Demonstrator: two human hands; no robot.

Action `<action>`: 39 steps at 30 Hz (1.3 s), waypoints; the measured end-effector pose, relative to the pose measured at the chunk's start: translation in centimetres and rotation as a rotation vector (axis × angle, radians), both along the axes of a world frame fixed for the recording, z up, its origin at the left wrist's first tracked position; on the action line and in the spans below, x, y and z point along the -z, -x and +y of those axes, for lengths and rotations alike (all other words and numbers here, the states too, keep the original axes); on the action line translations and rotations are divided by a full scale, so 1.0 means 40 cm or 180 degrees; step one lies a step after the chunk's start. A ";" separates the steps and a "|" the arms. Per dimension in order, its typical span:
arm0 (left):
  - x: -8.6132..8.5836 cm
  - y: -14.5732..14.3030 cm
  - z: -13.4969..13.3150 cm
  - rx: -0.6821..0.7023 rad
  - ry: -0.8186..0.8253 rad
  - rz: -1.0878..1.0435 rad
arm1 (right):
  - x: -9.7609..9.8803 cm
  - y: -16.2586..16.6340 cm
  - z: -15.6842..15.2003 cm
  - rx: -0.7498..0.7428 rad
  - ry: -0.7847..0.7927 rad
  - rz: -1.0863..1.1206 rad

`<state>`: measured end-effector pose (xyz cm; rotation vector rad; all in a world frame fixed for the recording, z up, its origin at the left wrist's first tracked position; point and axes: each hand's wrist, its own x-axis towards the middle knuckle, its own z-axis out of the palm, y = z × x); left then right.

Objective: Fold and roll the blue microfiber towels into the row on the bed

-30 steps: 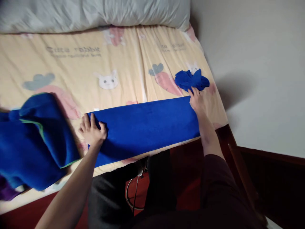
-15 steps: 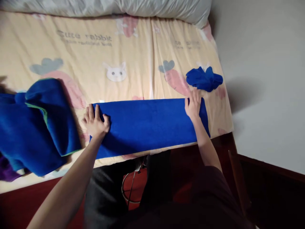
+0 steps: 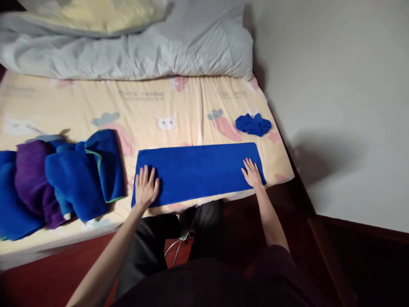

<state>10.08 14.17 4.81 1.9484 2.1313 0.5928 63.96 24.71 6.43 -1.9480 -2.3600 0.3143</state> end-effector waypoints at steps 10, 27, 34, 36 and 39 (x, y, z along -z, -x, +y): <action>0.081 0.012 -0.471 -0.0266 0.0245 0.0018 | 0.009 -0.027 -0.395 0.1979 -0.0445 0.0826; 0.036 0.008 -0.625 -0.0705 0.0738 -0.0242 | -0.054 0.610 -0.530 0.2843 0.1419 0.6600; 0.028 0.008 -0.630 -0.0695 0.0759 -0.0111 | -0.028 0.628 -0.481 0.2920 0.1512 0.6349; 0.027 0.006 -0.630 -0.0681 0.0776 -0.0067 | -0.021 0.635 -0.471 0.2973 0.1521 0.6280; 0.018 -0.004 -0.617 -0.0698 0.0738 0.0079 | -0.009 0.644 -0.451 0.3265 0.1379 0.6229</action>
